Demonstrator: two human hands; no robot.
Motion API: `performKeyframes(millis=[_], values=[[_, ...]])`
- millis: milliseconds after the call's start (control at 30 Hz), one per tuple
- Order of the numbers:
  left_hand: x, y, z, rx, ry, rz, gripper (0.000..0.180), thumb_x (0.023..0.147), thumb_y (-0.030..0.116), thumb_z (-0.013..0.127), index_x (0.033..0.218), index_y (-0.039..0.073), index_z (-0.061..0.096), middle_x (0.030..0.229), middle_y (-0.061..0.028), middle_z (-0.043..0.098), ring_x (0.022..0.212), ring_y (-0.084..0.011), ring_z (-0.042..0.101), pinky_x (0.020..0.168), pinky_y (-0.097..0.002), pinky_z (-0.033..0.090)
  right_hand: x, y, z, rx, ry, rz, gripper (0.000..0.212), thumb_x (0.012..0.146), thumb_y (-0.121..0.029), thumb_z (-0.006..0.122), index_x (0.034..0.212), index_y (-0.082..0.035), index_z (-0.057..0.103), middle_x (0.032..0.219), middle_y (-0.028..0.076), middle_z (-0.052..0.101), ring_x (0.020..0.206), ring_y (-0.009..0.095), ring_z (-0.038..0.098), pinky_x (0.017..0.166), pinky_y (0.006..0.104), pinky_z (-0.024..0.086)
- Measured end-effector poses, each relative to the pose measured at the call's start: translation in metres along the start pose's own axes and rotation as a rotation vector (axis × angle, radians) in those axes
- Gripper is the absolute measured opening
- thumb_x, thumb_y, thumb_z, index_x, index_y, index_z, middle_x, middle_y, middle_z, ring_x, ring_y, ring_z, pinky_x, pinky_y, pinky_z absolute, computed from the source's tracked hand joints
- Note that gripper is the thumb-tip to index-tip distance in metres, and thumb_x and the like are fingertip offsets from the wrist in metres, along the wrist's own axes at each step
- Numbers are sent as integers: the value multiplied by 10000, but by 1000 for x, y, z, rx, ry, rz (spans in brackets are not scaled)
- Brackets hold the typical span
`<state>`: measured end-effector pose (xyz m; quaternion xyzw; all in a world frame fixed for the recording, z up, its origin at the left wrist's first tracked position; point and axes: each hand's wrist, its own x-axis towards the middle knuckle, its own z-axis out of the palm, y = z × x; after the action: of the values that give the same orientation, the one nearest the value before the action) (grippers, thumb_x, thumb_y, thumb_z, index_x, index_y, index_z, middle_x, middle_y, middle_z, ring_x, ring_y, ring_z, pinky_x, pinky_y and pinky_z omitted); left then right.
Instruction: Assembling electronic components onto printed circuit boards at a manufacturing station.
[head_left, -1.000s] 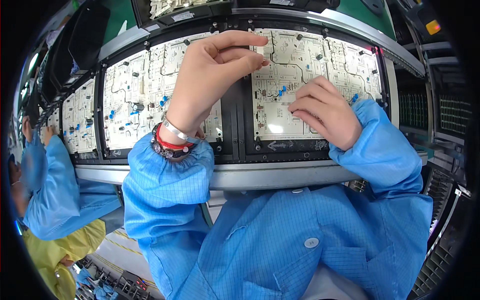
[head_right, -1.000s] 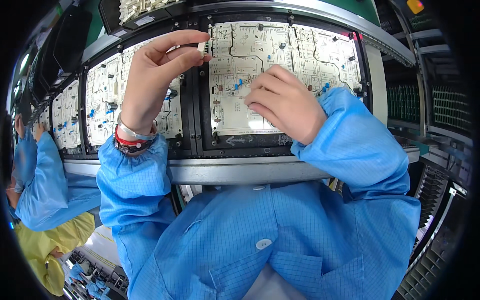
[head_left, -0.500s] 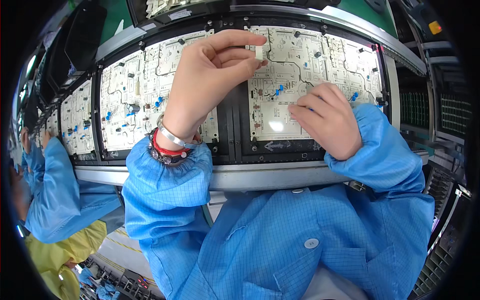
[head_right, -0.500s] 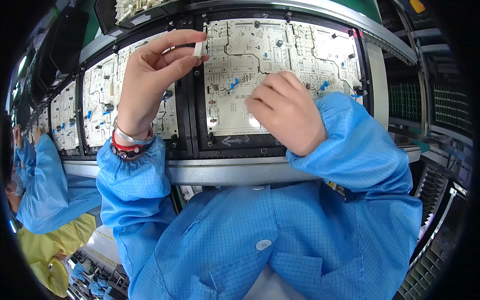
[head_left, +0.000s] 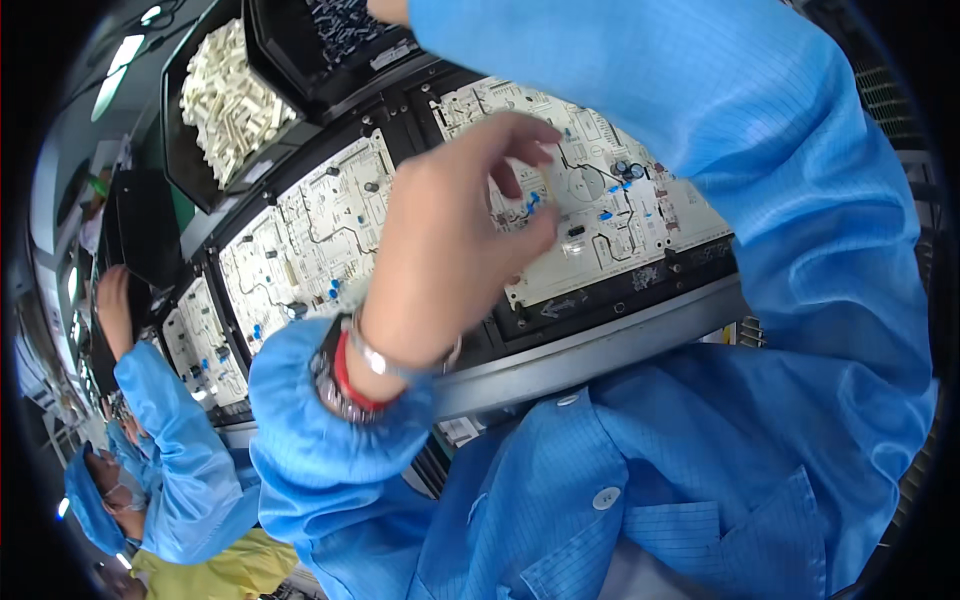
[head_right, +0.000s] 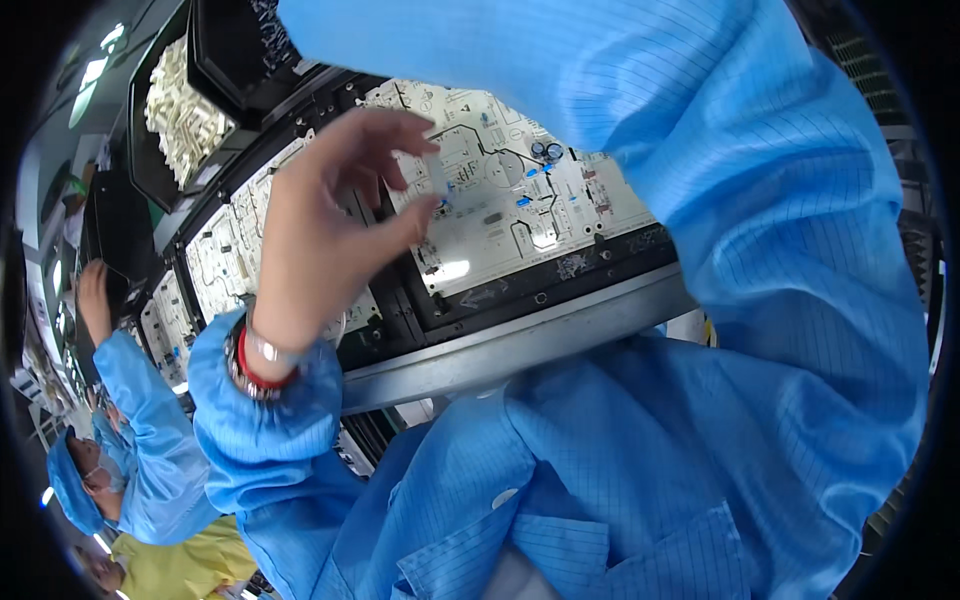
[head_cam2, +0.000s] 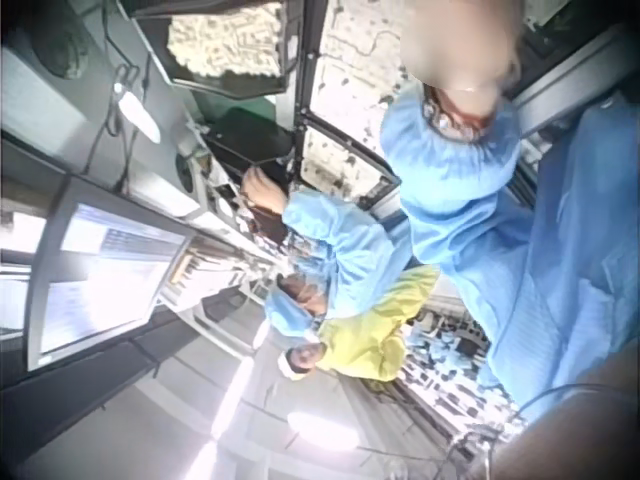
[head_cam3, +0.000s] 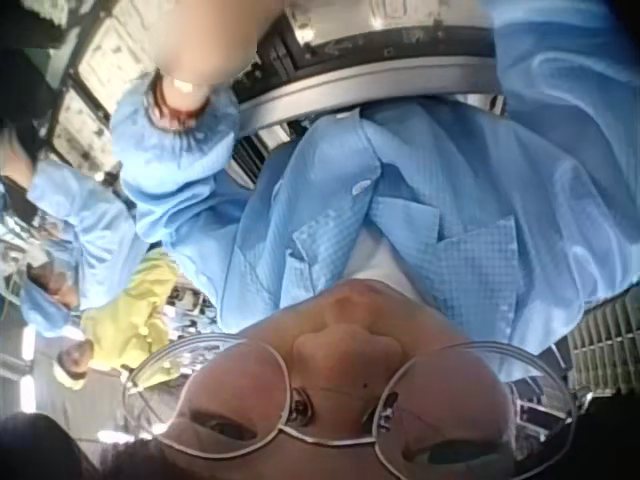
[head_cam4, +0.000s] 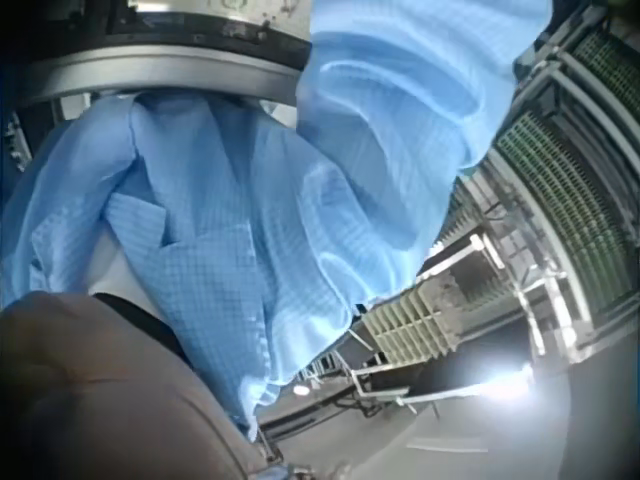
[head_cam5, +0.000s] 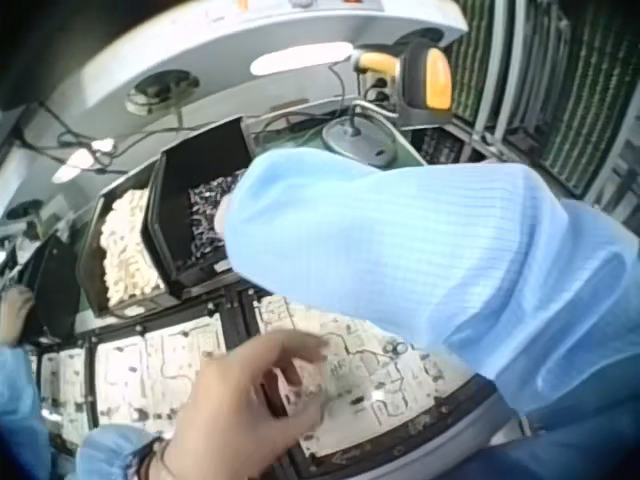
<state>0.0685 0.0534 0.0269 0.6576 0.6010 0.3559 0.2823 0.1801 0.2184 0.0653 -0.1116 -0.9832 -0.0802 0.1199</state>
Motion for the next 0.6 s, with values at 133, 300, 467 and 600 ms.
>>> performKeyframes(millis=[133,300,467,600], values=[[-18,10,-8,-62,-144,-49,371,677,-32,678,1034,42,609,924,-4,648,709,-96,545,618,-220,427,9,6,28,-4,161,-163,126,772,-120,632,839,-14,624,807,148,603,847,308,631,682,395,509],[-23,14,0,-99,-178,-77,362,681,-31,683,1029,35,610,924,-12,641,702,-105,546,637,-224,440,23,1,24,71,268,-154,125,772,-120,637,837,-14,628,801,144,611,831,295,635,677,386,511],[6,10,7,-59,-199,-136,363,702,4,699,1052,27,605,942,-16,654,713,-82,539,633,-214,453,10,9,24,114,281,-113,124,773,-120,641,836,-13,633,794,141,618,815,283,639,671,378,512],[33,-7,26,45,-90,-25,365,655,61,719,1003,16,619,829,-96,670,667,-200,607,629,-283,505,0,16,18,125,292,-69,124,773,-119,645,835,-13,637,789,138,624,803,272,643,667,371,514]])
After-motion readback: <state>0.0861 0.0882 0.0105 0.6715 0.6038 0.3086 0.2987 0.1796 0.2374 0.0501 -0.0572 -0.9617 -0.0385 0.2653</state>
